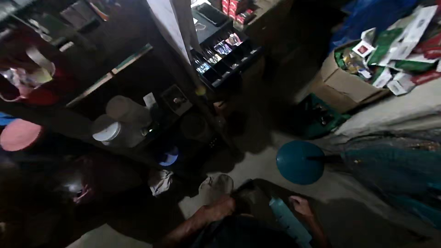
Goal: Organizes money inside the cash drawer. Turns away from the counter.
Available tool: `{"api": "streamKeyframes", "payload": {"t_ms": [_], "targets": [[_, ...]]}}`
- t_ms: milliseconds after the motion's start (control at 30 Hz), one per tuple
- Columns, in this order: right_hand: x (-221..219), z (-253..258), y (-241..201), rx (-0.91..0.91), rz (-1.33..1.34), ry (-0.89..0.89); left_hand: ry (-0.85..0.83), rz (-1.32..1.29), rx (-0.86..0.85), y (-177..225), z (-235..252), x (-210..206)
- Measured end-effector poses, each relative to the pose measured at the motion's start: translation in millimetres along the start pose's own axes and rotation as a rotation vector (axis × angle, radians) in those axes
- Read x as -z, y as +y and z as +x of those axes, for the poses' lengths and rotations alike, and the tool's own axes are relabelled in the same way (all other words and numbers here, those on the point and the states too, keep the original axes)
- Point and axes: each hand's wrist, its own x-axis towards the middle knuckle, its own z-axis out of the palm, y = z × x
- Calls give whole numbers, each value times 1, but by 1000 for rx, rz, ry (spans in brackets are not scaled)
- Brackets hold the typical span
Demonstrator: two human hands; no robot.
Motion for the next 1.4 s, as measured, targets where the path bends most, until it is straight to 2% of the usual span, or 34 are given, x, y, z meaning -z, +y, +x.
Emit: {"api": "streamKeyframes", "payload": {"t_ms": [67, 167, 267, 400, 533, 700, 867, 1000, 1100, 1233, 1300, 1400], "targets": [[13, 28, -47, 7, -69, -50, 89, -3, -26, 4, 11, -2], [26, 61, -119, 83, -117, -107, 296, 66, -163, 2, 24, -2], [35, 89, -182, 201, -138, -120, 377, 31, -121, -7, 41, 6], [53, 104, -256, 388, -112, -27, 531, 34, -196, -4, 68, 45], [80, 99, -317, 496, -13, 119, 560, -45, -305, -4, 86, 109], [102, 116, -379, 650, 74, 221, 608, -67, -189, -13, 86, 167], [105, 136, -458, 819, 94, 197, 850, -62, -198, -20, 97, 191], [103, 167, -527, 1007, 32, 127, 1064, 141, -152, -20, 125, 208], [98, 197, -584, 1226, -94, 45, 1250, 314, -73, -15, 154, 231], [84, 239, -682, 1561, -364, -63, 1430, 372, 211, 4, 192, 257], [71, 250, -735, 1588, -519, -136, 1506, 346, 333, 11, 206, 261], [40, 264, -810, 1509, -763, -244, 1593, 300, 491, 14, 227, 260]]}}
